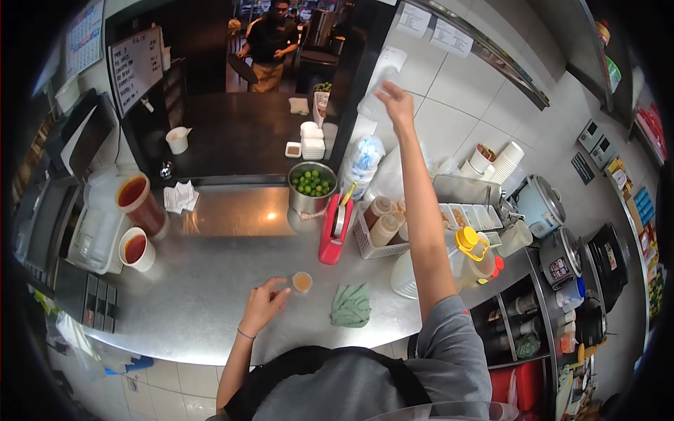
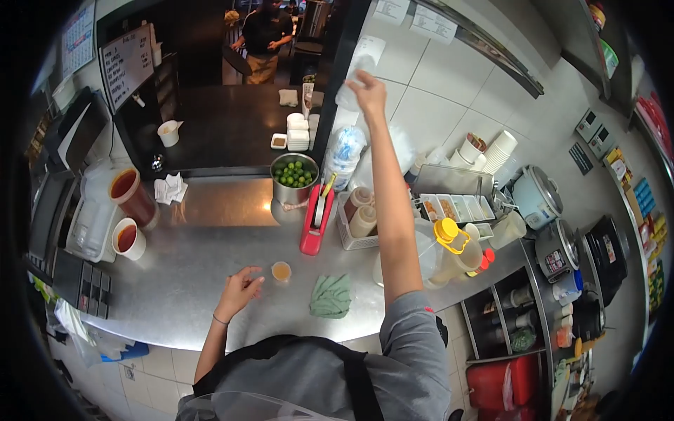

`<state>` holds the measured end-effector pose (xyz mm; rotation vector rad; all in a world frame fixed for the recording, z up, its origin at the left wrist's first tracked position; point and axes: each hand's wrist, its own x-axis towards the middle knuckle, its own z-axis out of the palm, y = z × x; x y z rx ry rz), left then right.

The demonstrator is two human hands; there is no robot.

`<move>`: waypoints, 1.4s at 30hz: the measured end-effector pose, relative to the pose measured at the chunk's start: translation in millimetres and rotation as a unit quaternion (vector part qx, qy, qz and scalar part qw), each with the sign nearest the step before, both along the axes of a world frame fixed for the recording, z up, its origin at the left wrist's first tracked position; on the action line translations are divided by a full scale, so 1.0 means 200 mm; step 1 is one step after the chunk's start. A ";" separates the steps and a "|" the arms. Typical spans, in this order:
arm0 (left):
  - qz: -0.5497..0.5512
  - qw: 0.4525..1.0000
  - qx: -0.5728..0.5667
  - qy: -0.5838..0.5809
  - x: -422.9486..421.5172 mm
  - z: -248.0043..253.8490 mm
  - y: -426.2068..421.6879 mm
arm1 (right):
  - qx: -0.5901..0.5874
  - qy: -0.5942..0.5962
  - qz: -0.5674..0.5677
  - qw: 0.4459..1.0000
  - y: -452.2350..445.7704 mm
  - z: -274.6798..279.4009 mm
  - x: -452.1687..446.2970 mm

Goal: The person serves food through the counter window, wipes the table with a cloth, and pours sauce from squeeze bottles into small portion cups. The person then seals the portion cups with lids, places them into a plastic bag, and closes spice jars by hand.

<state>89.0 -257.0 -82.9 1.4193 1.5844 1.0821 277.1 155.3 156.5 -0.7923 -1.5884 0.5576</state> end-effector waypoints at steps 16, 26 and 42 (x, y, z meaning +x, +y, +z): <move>-0.020 0.943 0.125 -0.306 0.06 -0.03 -0.05 | -0.225 -0.061 0.472 0.850 -1.71 -0.85 0.20; -0.048 0.912 0.045 -0.405 0.12 0.06 -0.10 | -0.360 -0.114 0.615 0.693 -1.72 -1.24 0.22; -0.114 0.933 -0.082 -0.331 0.05 0.04 -0.12 | -0.361 0.115 0.563 0.735 -1.69 -1.24 0.15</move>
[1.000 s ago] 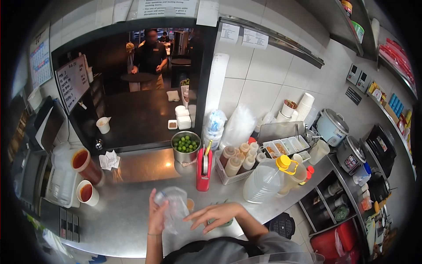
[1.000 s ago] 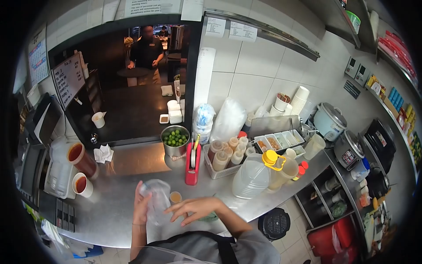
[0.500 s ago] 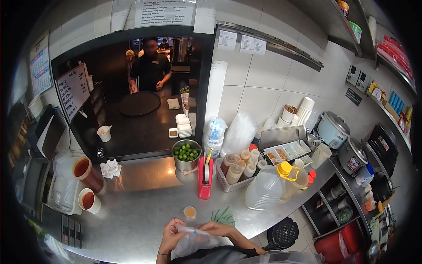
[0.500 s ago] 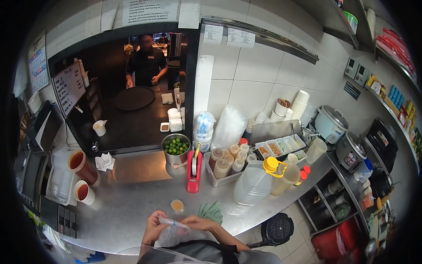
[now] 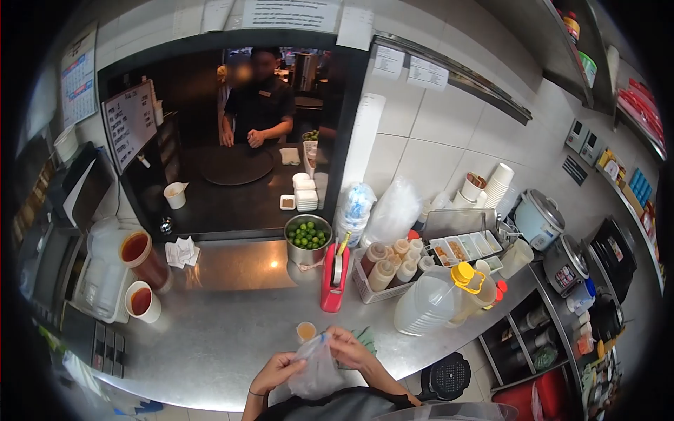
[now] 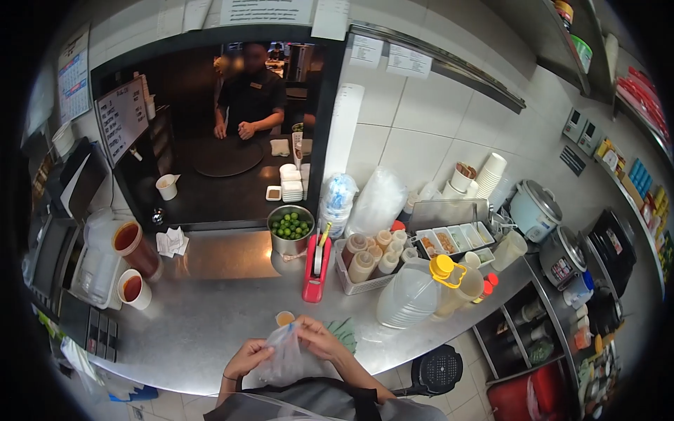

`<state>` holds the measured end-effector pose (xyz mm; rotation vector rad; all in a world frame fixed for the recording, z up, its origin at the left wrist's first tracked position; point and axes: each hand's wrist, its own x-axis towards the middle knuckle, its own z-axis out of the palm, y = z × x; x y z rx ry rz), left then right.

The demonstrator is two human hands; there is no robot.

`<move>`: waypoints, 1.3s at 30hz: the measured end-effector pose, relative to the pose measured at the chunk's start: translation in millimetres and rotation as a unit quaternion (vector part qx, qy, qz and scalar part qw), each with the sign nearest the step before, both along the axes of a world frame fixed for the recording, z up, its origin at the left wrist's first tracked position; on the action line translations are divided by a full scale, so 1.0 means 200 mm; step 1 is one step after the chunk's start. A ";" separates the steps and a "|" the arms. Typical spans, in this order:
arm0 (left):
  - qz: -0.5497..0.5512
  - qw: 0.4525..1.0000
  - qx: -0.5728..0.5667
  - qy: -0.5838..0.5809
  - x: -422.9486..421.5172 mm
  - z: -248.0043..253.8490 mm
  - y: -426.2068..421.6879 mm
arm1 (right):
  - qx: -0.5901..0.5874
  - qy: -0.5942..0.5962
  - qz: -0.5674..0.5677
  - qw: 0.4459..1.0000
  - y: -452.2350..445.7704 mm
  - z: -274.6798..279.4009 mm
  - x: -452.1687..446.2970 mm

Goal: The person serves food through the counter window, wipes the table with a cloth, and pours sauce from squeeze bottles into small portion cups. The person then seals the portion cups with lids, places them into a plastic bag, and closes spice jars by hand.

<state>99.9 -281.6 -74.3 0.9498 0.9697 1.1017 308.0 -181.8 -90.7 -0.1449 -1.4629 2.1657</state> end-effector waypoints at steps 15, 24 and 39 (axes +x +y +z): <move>-0.009 0.956 -0.045 -0.290 0.04 0.06 -0.14 | -0.334 0.121 0.142 0.924 -0.19 -0.11 -0.02; -0.065 0.852 0.055 -0.516 0.06 -0.20 -0.12 | -0.244 0.190 0.176 0.935 -0.11 -0.12 -0.07; -0.144 0.931 0.072 -0.327 -0.22 -0.34 -0.07 | -0.122 0.042 0.202 0.971 -0.02 0.11 0.00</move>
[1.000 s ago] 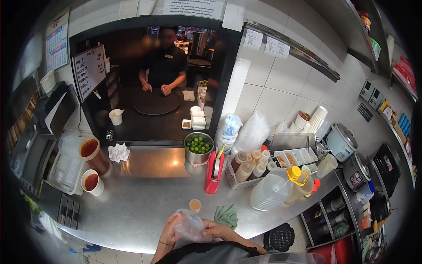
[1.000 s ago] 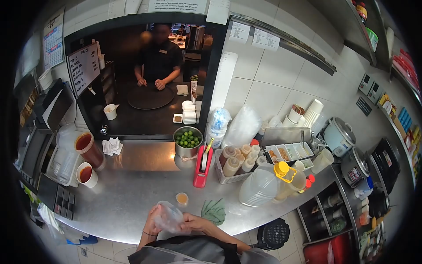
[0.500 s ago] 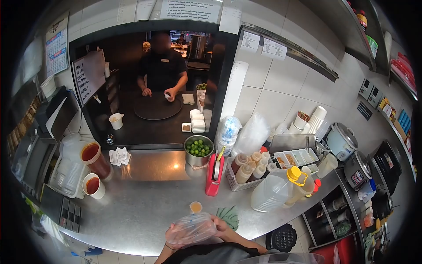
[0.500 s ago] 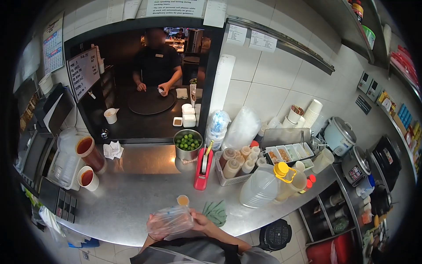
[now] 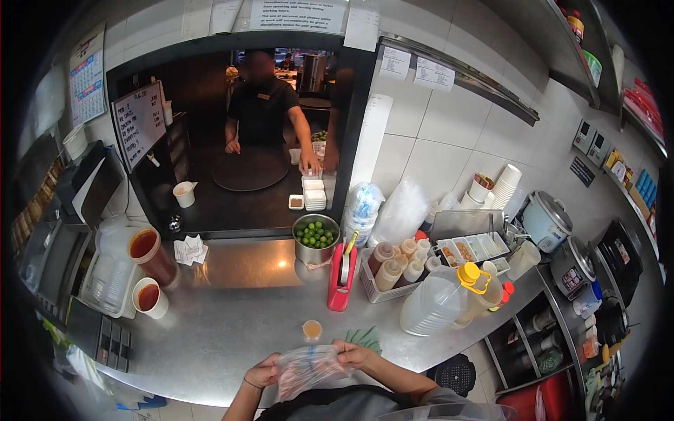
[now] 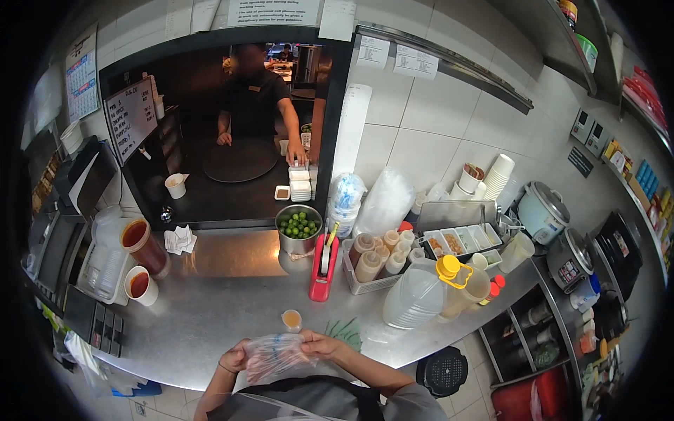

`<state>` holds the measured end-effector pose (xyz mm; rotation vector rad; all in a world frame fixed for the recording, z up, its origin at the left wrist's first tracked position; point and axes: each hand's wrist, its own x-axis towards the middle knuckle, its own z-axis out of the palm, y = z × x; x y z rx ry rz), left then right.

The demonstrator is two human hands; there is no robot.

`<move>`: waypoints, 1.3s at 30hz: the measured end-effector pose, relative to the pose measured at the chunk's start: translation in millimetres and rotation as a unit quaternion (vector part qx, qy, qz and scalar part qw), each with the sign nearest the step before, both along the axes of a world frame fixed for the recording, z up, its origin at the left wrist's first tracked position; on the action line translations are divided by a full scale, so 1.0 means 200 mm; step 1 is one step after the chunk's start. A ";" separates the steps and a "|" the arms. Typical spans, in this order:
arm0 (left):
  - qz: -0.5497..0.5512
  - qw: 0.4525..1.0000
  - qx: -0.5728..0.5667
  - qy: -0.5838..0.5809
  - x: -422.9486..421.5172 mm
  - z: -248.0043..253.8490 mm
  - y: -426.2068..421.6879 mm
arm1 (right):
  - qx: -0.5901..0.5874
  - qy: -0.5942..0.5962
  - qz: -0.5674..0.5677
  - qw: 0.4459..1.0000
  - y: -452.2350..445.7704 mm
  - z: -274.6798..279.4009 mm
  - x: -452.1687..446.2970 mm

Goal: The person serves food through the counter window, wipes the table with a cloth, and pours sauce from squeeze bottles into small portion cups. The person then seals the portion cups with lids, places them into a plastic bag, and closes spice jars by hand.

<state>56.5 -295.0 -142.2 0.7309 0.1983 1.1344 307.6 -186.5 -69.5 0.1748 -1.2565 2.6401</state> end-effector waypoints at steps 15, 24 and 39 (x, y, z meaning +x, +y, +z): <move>-0.152 0.787 0.257 0.540 0.13 0.51 0.10 | 0.378 -0.016 0.136 0.916 0.17 0.20 0.01; 0.230 0.565 0.263 0.747 0.10 0.48 -0.04 | 0.561 -0.106 0.115 0.813 0.12 0.24 -0.07; 0.324 0.521 -0.086 0.785 -0.01 0.10 -0.23 | 0.641 -0.406 -0.287 0.585 0.18 -0.40 -0.24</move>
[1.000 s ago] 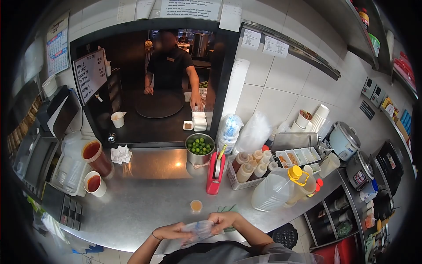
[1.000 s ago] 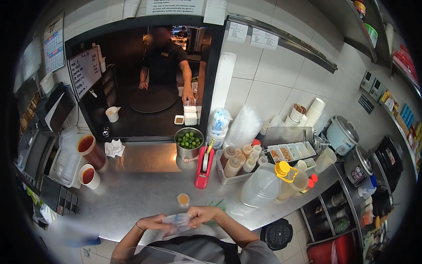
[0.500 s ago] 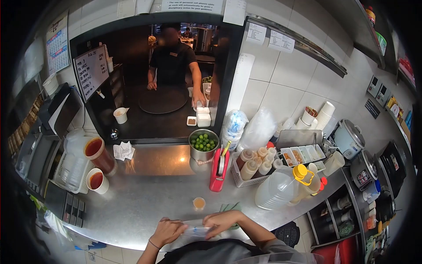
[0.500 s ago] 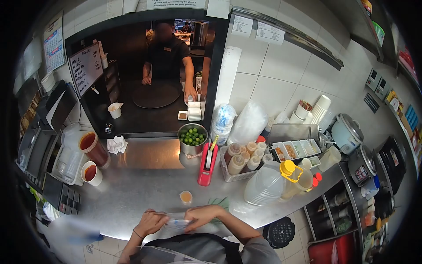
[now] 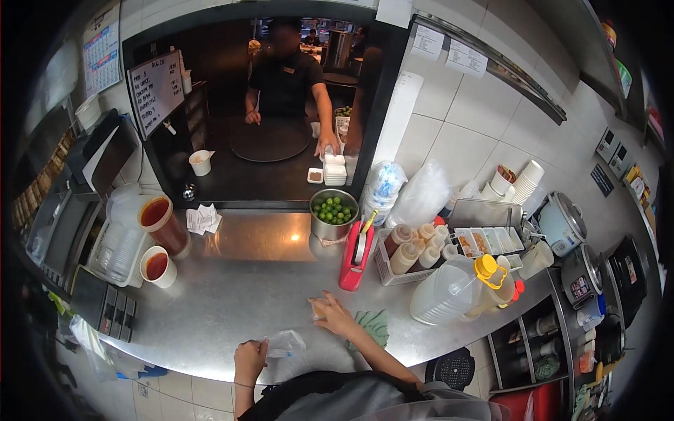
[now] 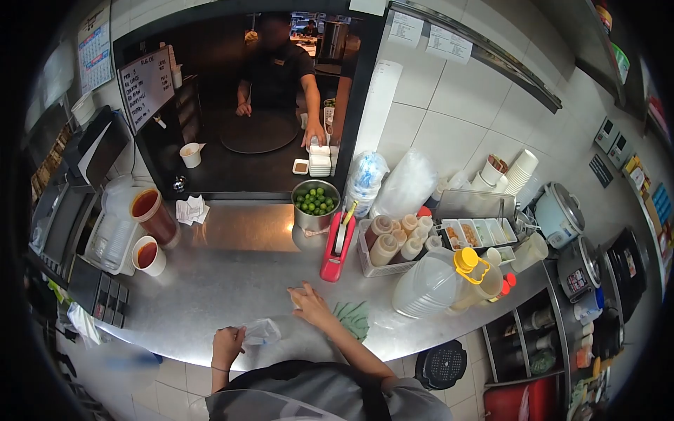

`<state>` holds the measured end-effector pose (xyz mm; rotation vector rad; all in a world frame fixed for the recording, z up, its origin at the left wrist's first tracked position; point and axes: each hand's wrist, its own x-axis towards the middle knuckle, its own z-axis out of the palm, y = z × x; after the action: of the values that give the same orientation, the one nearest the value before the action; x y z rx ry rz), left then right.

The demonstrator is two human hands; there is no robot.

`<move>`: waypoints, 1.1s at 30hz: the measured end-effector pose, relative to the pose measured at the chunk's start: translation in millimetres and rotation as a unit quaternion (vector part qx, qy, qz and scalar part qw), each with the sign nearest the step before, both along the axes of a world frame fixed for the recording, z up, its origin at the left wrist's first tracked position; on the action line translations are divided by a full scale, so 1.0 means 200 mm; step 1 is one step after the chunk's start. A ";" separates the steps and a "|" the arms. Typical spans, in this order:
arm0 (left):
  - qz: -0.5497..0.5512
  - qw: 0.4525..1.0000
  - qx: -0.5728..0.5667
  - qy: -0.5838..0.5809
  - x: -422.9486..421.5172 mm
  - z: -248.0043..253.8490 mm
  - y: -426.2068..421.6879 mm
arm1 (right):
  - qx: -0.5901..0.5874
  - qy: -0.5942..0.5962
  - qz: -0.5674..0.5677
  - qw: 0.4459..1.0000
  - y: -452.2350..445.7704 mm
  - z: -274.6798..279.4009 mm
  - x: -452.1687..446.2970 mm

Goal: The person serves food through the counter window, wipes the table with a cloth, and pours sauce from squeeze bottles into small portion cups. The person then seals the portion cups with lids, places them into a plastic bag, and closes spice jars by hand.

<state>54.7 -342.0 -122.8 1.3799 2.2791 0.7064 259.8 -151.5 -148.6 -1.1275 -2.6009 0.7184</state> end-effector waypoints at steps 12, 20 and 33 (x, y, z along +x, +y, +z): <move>-0.025 0.998 -0.040 -0.035 0.13 0.11 -0.03 | -0.136 0.088 0.118 0.980 0.18 0.04 0.04; 0.014 0.999 -0.024 -0.029 0.11 0.11 -0.08 | 0.032 0.077 0.096 0.992 0.18 -0.06 -0.01; 0.028 0.999 -0.024 0.004 0.11 0.07 -0.10 | 0.018 0.142 0.119 0.983 0.25 0.09 0.02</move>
<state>76.7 -361.1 -109.4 1.3048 2.3335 0.6612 263.3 -100.6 -131.5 -0.6537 -2.5112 0.8091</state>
